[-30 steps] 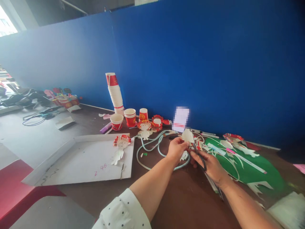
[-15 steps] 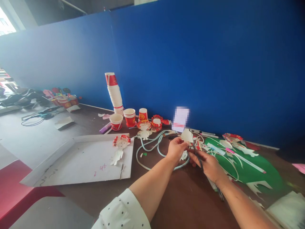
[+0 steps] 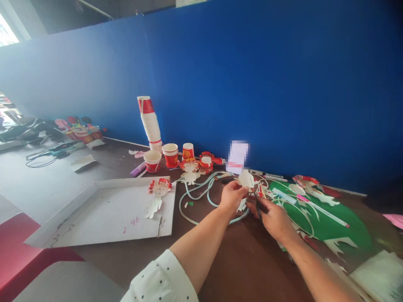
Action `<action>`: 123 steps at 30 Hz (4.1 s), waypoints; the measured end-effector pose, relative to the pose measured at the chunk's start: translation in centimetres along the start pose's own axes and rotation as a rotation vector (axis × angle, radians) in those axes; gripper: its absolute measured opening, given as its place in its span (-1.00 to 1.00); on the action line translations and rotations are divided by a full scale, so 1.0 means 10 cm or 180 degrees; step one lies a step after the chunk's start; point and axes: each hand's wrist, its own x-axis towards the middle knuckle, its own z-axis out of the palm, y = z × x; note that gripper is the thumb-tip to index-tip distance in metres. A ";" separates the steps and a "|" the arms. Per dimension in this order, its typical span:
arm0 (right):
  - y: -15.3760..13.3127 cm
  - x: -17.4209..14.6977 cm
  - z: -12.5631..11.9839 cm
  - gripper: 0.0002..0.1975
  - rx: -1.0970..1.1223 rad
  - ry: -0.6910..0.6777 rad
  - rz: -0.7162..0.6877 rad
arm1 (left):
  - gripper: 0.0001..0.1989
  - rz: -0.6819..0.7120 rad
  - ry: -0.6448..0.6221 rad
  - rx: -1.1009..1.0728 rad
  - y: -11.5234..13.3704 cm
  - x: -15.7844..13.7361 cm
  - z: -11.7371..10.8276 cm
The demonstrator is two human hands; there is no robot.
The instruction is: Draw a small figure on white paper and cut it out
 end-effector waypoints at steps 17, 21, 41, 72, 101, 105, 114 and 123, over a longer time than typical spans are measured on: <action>-0.13 0.00 -0.02 -0.52 0.0865 -0.0263 0.0228 | -0.80 -0.0029 -0.0035 -0.0041 0.02 -0.02 0.00; -0.16 -0.02 -0.02 -0.53 0.0903 -0.0255 0.0200 | -0.80 -0.0023 -0.0070 -0.0090 0.02 -0.02 0.00; -0.25 -0.05 -0.07 -0.57 0.0898 -0.0260 0.0251 | -0.81 -0.0048 -0.0049 -0.0134 0.04 -0.01 0.00; -0.27 -0.05 -0.09 -0.58 0.0787 -0.0321 0.0434 | -0.85 -0.0007 0.0060 0.0026 -0.01 0.06 -0.05; -0.14 -0.04 -0.04 -0.49 0.1579 -0.0475 0.0631 | -0.72 0.0035 0.0051 0.0052 -0.07 0.10 -0.06; -0.18 -0.05 -0.05 -0.52 0.1436 -0.0450 0.0559 | -0.73 0.0043 0.0087 0.0146 -0.07 0.10 -0.06; -0.24 -0.06 -0.09 -0.53 0.0970 -0.0411 0.0315 | -0.78 -0.0034 0.0035 0.0195 -0.02 0.06 -0.04; -0.20 -0.05 -0.08 -0.59 0.0694 -0.0309 0.0213 | -0.81 -0.0080 0.0052 0.0059 0.00 0.04 -0.02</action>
